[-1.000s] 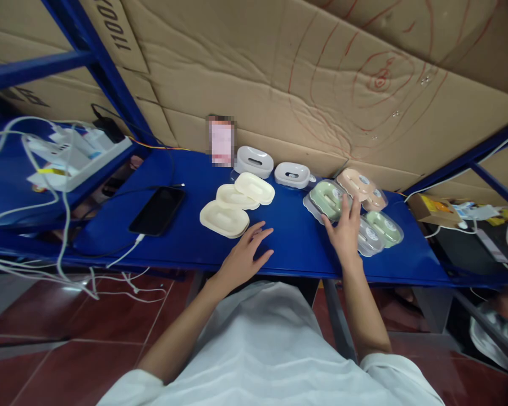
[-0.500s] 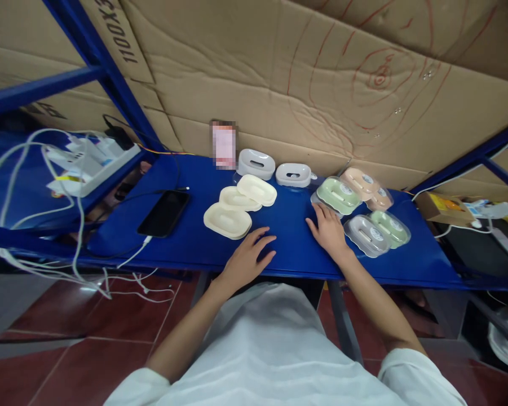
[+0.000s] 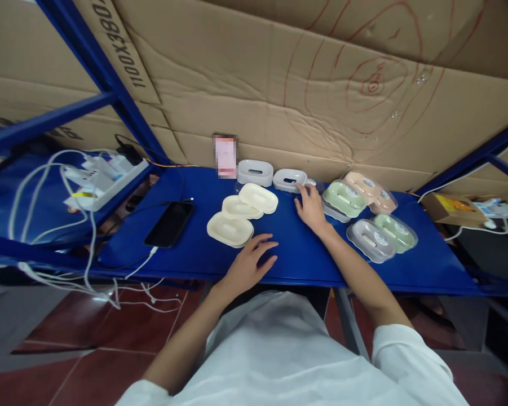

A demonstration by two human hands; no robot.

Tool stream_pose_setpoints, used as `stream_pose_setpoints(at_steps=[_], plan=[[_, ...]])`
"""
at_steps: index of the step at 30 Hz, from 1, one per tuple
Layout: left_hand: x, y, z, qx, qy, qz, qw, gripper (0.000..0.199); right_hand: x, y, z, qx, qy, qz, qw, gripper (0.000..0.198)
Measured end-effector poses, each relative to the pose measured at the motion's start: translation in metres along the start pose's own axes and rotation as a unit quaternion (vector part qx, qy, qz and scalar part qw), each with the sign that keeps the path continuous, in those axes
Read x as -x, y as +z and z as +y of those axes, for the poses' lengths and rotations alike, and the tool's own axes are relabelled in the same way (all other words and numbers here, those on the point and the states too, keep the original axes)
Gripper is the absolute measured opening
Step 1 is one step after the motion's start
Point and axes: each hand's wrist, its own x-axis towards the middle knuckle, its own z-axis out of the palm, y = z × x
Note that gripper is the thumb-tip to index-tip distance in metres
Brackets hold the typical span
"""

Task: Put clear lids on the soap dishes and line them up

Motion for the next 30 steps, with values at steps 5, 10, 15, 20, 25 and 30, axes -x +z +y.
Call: stream_pose_setpoints(at_steps=[5,10,15,20,25,30], plan=[[-0.037,-0.009,-0.009,-0.154,0.020,-0.014,0.988,0.036,0.002,-0.011,0.001,-0.003,-0.028,0.012,1.000,0.042],[-0.076,-0.023,-0.031,-0.270,0.028,-0.039,0.962,0.042,0.006,-0.016,-0.001,-0.053,-0.082,-0.003,0.995,0.026],[-0.104,-0.036,-0.048,-0.308,0.090,-0.099,0.942,0.030,0.021,-0.025,0.000,-0.132,-0.095,0.011,0.987,0.026],[-0.106,-0.013,-0.027,-0.289,0.229,-0.162,0.915,0.026,0.035,-0.037,0.006,-0.184,-0.137,0.017,0.973,0.030],[-0.102,-0.004,-0.018,-0.311,0.323,-0.108,0.887,0.029,0.062,-0.032,0.011,-0.230,-0.190,-0.012,0.954,0.039],[-0.098,-0.015,-0.031,-0.323,0.255,-0.059,0.910,0.063,0.074,-0.030,0.007,-0.249,-0.191,-0.026,0.949,0.039]])
